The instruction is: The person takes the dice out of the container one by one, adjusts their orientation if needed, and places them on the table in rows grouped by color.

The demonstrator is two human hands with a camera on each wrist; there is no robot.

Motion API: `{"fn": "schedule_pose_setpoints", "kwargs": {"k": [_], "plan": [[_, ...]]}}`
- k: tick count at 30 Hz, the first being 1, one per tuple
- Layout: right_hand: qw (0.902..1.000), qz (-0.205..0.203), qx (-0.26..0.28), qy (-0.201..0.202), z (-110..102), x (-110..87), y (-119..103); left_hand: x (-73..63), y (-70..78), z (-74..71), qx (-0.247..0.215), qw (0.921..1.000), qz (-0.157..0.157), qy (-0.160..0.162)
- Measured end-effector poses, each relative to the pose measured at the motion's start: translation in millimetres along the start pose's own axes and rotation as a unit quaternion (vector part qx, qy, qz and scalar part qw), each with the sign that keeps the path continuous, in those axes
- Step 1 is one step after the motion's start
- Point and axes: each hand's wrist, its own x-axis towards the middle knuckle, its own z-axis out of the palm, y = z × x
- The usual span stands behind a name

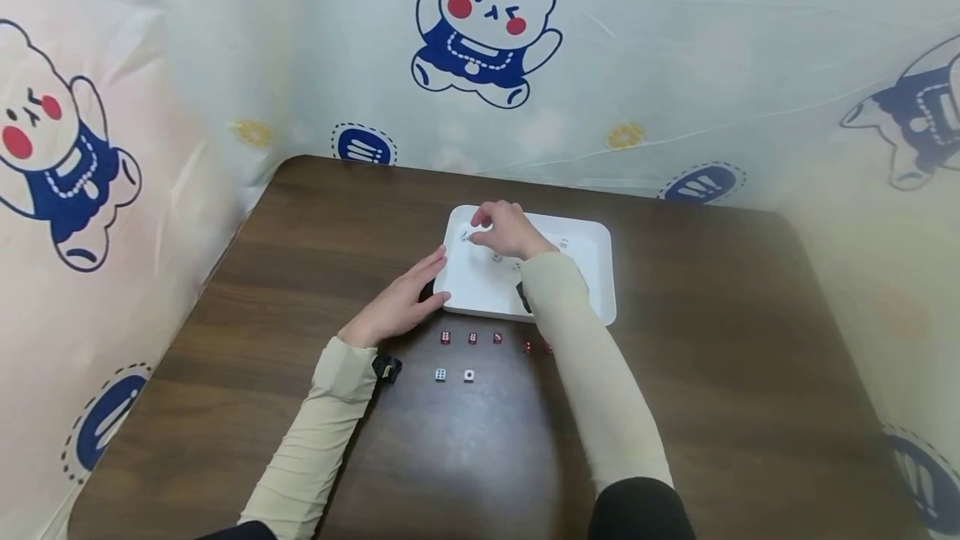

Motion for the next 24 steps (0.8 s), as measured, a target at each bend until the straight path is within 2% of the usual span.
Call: {"fn": "schedule_pose_setpoints", "kwargs": {"k": [11, 17, 24], "plan": [[0.9991, 0.028, -0.024, -0.022, 13, 27.5, 7, -1.1, -0.3, 0.2, -0.003, 0.9999, 0.014, 0.004], [0.9967, 0.05, -0.053, -0.035, 21, 35.1, 6, -1.3, 0.4, 0.5, -0.001, 0.9999, 0.015, 0.003], [0.9939, 0.056, -0.089, -0.034, 27, 39.5, 2, -2.0, -1.4, 0.4, -0.001, 0.9998, 0.015, 0.008]]}}
